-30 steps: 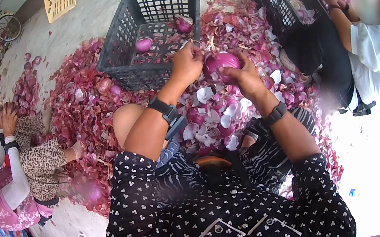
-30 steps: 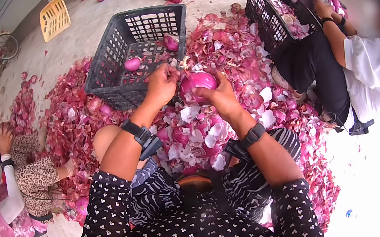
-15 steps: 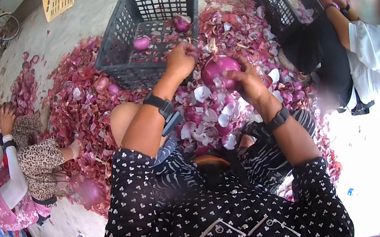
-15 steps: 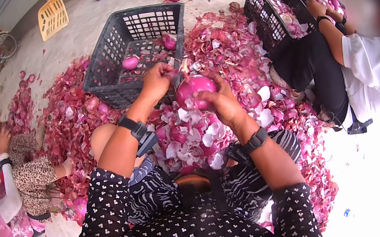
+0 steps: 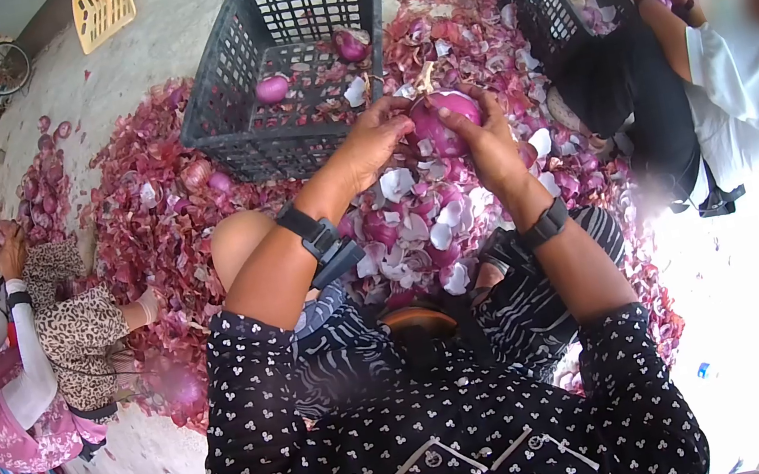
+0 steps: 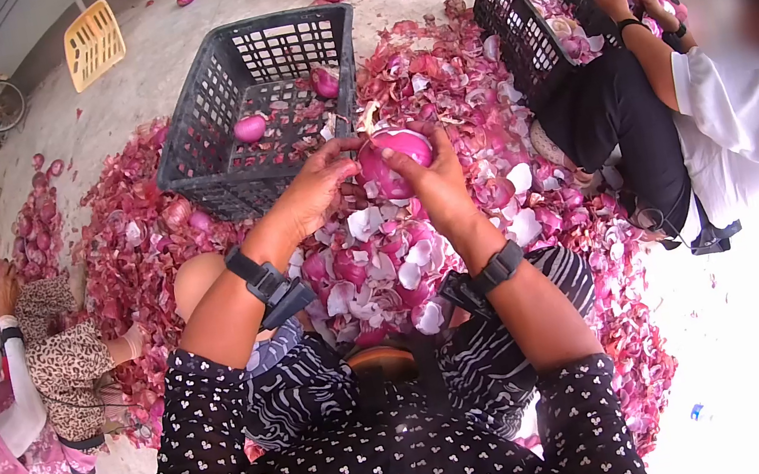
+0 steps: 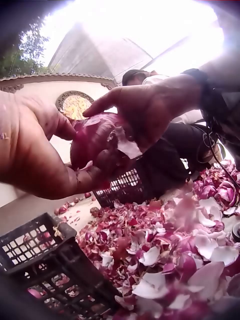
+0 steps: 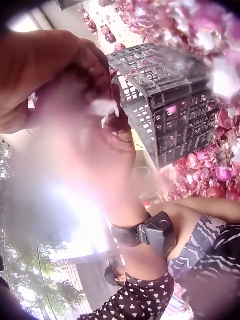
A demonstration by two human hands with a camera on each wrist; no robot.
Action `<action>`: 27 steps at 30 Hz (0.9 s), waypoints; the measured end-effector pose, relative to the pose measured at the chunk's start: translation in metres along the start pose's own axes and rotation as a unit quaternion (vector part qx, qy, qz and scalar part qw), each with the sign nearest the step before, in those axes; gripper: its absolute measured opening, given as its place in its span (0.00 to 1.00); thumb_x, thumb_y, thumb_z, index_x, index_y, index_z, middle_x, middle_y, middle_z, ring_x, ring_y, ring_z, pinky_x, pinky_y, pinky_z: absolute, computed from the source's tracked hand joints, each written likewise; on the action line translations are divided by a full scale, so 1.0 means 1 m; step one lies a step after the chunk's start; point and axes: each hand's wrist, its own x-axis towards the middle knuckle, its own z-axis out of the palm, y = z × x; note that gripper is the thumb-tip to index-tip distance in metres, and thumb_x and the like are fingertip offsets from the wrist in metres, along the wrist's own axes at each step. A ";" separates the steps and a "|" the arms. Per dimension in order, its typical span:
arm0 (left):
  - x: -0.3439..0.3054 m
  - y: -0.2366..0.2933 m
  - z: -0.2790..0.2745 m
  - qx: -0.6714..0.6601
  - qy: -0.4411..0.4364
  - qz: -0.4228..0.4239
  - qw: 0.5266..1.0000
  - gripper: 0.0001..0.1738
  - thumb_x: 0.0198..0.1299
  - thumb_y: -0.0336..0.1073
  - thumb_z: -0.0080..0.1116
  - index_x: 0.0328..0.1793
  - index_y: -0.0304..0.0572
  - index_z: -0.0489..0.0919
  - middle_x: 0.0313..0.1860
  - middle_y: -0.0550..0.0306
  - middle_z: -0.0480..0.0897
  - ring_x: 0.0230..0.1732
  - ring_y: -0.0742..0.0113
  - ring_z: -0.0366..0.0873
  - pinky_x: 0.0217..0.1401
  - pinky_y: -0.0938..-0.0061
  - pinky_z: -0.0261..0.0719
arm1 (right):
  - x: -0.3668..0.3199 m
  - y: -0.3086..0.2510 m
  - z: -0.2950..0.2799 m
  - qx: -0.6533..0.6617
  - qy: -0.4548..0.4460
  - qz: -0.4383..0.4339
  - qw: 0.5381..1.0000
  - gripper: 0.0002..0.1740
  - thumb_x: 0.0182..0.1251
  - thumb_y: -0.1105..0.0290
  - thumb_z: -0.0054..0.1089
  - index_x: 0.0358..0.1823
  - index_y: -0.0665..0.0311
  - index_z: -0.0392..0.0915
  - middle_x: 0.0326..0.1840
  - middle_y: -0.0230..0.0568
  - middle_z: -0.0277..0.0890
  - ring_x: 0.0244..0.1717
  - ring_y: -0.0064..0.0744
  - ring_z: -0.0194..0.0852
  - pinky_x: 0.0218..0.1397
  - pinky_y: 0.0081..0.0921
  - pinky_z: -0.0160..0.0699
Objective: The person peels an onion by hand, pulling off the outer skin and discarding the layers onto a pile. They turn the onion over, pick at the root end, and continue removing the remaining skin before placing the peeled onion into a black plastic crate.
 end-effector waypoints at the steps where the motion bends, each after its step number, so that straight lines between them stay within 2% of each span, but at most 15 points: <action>1: -0.002 0.002 0.001 0.008 0.010 -0.003 1.000 0.18 0.64 0.30 0.46 0.60 0.42 0.65 0.42 0.56 0.76 0.35 0.64 0.80 0.35 0.71 0.83 | 0.001 0.003 0.001 -0.026 -0.001 -0.026 0.999 0.35 0.55 0.68 0.67 0.60 0.69 0.59 0.51 0.47 0.69 0.48 0.33 0.73 0.45 0.25 0.80; 3: 0.001 -0.002 0.001 0.026 0.026 0.026 0.999 0.18 0.63 0.29 0.45 0.60 0.41 0.65 0.41 0.56 0.76 0.35 0.66 0.80 0.36 0.73 0.82 | 0.000 0.005 0.003 -0.052 -0.003 -0.051 0.997 0.34 0.55 0.68 0.68 0.59 0.69 0.59 0.50 0.47 0.70 0.47 0.34 0.73 0.45 0.25 0.80; 5: 0.004 -0.004 0.002 0.047 0.040 0.056 0.997 0.18 0.63 0.28 0.45 0.60 0.40 0.66 0.40 0.57 0.76 0.35 0.68 0.80 0.36 0.75 0.82 | -0.003 0.002 0.006 -0.109 -0.013 -0.068 0.992 0.34 0.57 0.68 0.64 0.62 0.70 0.57 0.52 0.49 0.69 0.50 0.36 0.73 0.45 0.30 0.82; 7: 0.001 0.000 0.006 0.090 0.088 0.057 0.990 0.18 0.62 0.26 0.43 0.59 0.38 0.66 0.39 0.55 0.77 0.36 0.69 0.79 0.36 0.77 0.81 | 0.000 0.004 0.006 -0.087 -0.004 -0.055 0.995 0.35 0.56 0.67 0.66 0.61 0.69 0.58 0.52 0.49 0.68 0.48 0.36 0.73 0.46 0.29 0.81; 9: 0.001 -0.003 0.007 0.092 0.090 0.055 0.990 0.19 0.61 0.25 0.44 0.59 0.38 0.66 0.40 0.54 0.77 0.37 0.68 0.79 0.37 0.75 0.81 | 0.003 0.003 0.004 -0.065 0.006 -0.042 0.997 0.35 0.55 0.66 0.67 0.60 0.68 0.58 0.52 0.49 0.68 0.47 0.37 0.74 0.47 0.29 0.80; 11: 0.002 -0.004 0.005 0.095 0.093 0.052 0.990 0.19 0.61 0.25 0.44 0.59 0.38 0.66 0.41 0.53 0.77 0.38 0.67 0.79 0.37 0.73 0.81 | 0.007 -0.001 0.000 0.148 -0.009 0.052 0.987 0.35 0.57 0.67 0.66 0.61 0.68 0.56 0.54 0.50 0.67 0.48 0.38 0.74 0.48 0.32 0.81; 13: 0.002 0.001 0.002 -0.016 0.051 0.003 0.999 0.19 0.60 0.26 0.48 0.58 0.38 0.67 0.43 0.51 0.78 0.39 0.64 0.79 0.39 0.67 0.81 | 0.006 0.000 0.001 0.162 0.002 0.038 0.986 0.34 0.58 0.68 0.64 0.61 0.68 0.54 0.54 0.51 0.66 0.49 0.40 0.74 0.48 0.34 0.82; 14: 0.002 0.001 0.002 -0.015 0.049 0.003 0.999 0.19 0.60 0.26 0.48 0.58 0.38 0.67 0.43 0.51 0.78 0.39 0.64 0.79 0.39 0.67 0.81 | 0.005 0.000 0.002 0.138 0.020 0.012 0.990 0.34 0.58 0.69 0.65 0.61 0.68 0.54 0.54 0.51 0.67 0.48 0.40 0.74 0.49 0.34 0.82; 16: 0.003 0.000 0.002 -0.179 0.006 0.009 0.984 0.20 0.59 0.27 0.52 0.58 0.39 0.66 0.44 0.51 0.77 0.39 0.61 0.80 0.40 0.62 0.82 | 0.004 0.004 0.003 0.085 0.046 -0.031 0.995 0.35 0.56 0.68 0.66 0.61 0.68 0.56 0.53 0.52 0.67 0.48 0.39 0.74 0.49 0.32 0.81; 17: 0.003 -0.002 0.004 -0.180 0.006 0.008 0.984 0.20 0.59 0.27 0.52 0.58 0.39 0.66 0.44 0.51 0.77 0.39 0.61 0.80 0.40 0.62 0.82 | 0.005 0.007 0.002 0.085 0.047 -0.031 0.995 0.35 0.56 0.68 0.66 0.61 0.68 0.56 0.53 0.52 0.67 0.48 0.39 0.74 0.49 0.32 0.81; 19: 0.001 -0.001 0.010 -0.051 0.027 -0.005 0.998 0.21 0.59 0.27 0.54 0.59 0.40 0.65 0.45 0.52 0.77 0.40 0.61 0.80 0.42 0.62 0.82 | 0.005 0.011 0.001 0.020 0.055 -0.065 0.996 0.35 0.55 0.68 0.67 0.61 0.68 0.57 0.53 0.52 0.67 0.49 0.38 0.73 0.49 0.29 0.80; 23: 0.003 -0.005 0.007 -0.062 0.022 0.001 0.998 0.24 0.58 0.25 0.52 0.61 0.41 0.63 0.44 0.51 0.77 0.39 0.62 0.80 0.42 0.63 0.83 | 0.003 0.011 0.003 0.002 0.049 -0.064 0.997 0.34 0.58 0.69 0.64 0.62 0.68 0.56 0.54 0.51 0.65 0.49 0.38 0.72 0.48 0.31 0.80; 25: 0.003 -0.006 0.005 -0.056 0.026 0.008 0.998 0.25 0.54 0.25 0.56 0.59 0.38 0.64 0.42 0.52 0.77 0.37 0.66 0.79 0.39 0.72 0.82 | 0.002 0.008 0.005 0.022 0.061 -0.048 0.997 0.35 0.56 0.69 0.66 0.61 0.68 0.56 0.54 0.52 0.66 0.49 0.38 0.73 0.49 0.29 0.80; 27: 0.003 -0.010 0.009 -0.040 0.052 0.041 0.997 0.25 0.54 0.24 0.54 0.59 0.38 0.64 0.41 0.52 0.77 0.36 0.66 0.79 0.38 0.72 0.82 | 0.003 0.005 0.007 0.065 0.053 -0.031 0.996 0.35 0.56 0.69 0.66 0.61 0.68 0.56 0.54 0.52 0.66 0.49 0.38 0.73 0.49 0.30 0.81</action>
